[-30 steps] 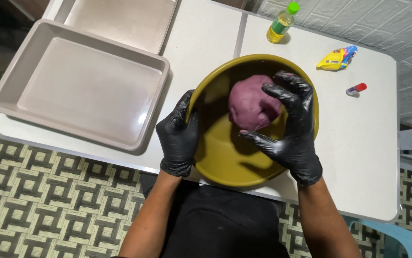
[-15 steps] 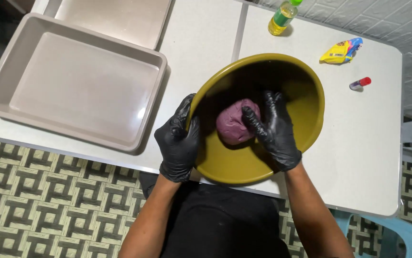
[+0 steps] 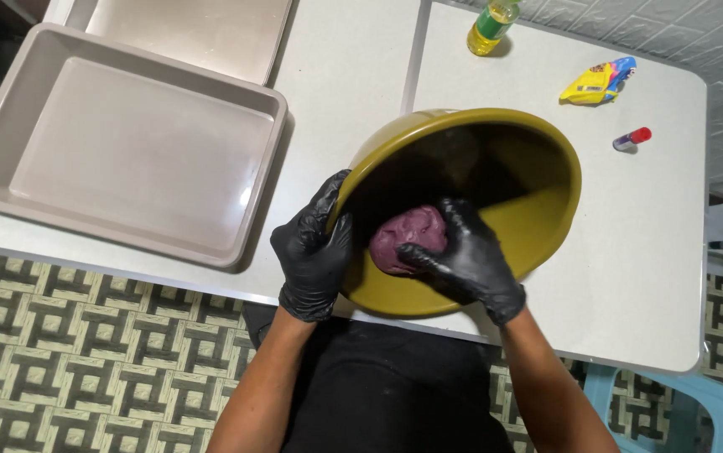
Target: Kneading a ball of purple dough in a yellow bowl on a white table.
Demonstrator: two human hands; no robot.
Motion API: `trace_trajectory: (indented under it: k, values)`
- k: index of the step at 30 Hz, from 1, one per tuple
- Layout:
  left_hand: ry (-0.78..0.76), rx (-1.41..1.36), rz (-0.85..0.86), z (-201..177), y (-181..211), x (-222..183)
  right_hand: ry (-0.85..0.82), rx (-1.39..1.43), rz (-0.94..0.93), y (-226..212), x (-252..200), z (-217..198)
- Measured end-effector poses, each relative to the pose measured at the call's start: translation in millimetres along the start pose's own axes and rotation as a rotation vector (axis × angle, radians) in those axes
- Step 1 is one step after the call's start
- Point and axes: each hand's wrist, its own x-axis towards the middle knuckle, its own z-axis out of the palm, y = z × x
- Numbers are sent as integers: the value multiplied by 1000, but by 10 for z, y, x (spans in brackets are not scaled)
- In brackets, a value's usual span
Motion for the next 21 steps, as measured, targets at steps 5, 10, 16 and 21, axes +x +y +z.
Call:
trace_trajectory:
  k: [5,10,16,21]
  values:
    - [3,62,-25,23,129,14,-18,557,-73,-48,68,253]
    - [3,166,-28,-43,-18,78,0,718,36,278,187,669]
    - [25,275,-38,-46,-165,26,184,675,-181,-143,95,110]
    - [23,275,-66,-60,-171,47,317,201,-787,-468,92,-453]
